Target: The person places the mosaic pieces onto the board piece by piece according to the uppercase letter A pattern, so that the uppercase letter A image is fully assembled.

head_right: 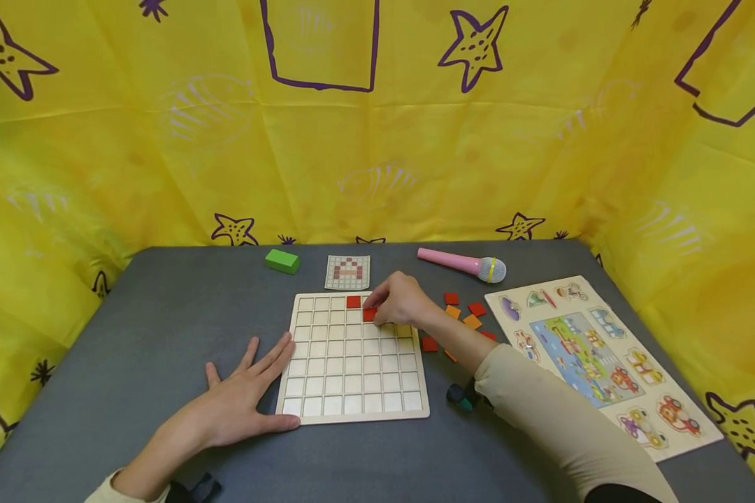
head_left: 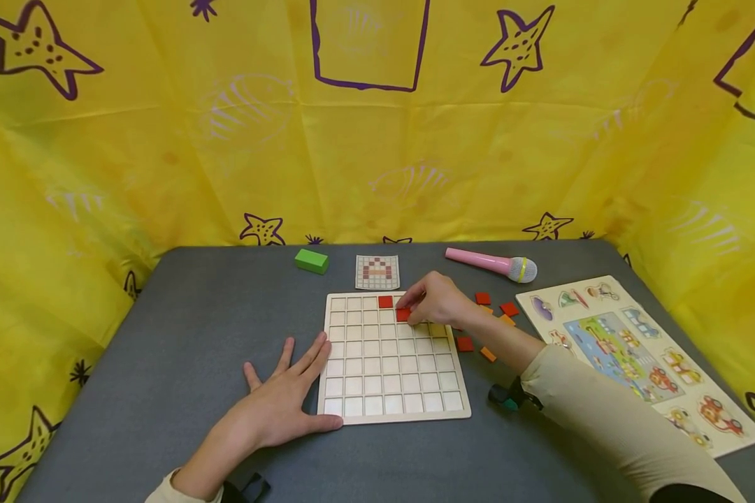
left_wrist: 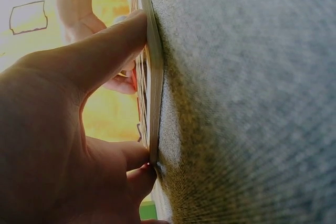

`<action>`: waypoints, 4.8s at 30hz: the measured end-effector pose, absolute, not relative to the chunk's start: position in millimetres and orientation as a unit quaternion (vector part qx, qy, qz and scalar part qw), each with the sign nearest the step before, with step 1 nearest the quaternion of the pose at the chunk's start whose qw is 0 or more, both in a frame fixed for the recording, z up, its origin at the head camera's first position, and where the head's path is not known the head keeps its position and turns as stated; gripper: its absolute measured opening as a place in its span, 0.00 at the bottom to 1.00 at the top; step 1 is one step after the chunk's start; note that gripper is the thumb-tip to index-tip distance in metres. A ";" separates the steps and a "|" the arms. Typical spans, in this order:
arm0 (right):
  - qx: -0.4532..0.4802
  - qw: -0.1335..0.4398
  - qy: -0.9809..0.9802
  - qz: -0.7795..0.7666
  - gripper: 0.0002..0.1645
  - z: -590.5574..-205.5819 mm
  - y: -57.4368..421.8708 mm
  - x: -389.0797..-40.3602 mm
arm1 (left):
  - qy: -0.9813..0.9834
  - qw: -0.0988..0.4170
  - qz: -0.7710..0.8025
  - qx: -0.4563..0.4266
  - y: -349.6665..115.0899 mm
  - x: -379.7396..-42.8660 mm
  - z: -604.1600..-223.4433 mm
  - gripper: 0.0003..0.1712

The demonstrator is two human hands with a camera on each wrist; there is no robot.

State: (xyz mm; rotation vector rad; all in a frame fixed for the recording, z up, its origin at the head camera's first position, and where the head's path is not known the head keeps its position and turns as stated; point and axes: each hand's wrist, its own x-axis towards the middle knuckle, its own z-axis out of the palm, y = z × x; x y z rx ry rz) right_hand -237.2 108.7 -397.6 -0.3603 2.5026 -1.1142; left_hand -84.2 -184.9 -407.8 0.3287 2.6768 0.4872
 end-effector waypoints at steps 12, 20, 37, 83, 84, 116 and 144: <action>-0.131 0.181 0.895 -0.386 0.19 -395.9 106.7 -236.7 | 0.959 0.197 0.171 0.113 -184.5 -86.9 -409.3 0.70; -0.134 0.181 0.895 -0.385 0.19 -395.5 106.3 -235.4 | 0.958 0.200 0.172 0.112 -184.2 -87.0 -409.7 0.71; -0.144 0.168 0.890 -0.399 0.13 -389.8 123.6 -233.3 | 0.957 0.202 0.176 0.111 -183.0 -85.5 -410.9 0.71; -0.106 0.150 0.920 -0.345 0.17 -391.9 199.6 -219.1 | 0.956 0.210 0.172 0.109 -185.4 -87.3 -409.9 0.71; -0.106 0.150 0.921 -0.343 0.17 -392.3 199.3 -218.1 | 0.956 0.209 0.172 0.110 -185.3 -87.3 -409.9 0.71; -0.101 0.123 0.939 -0.305 0.15 -398.3 193.3 -214.7 | 0.956 0.210 0.173 0.109 -184.2 -88.4 -410.4 0.71; -0.097 0.125 0.921 -0.356 0.18 -397.4 193.2 -212.2 | 0.955 0.209 0.179 0.113 -184.1 -86.1 -407.7 0.71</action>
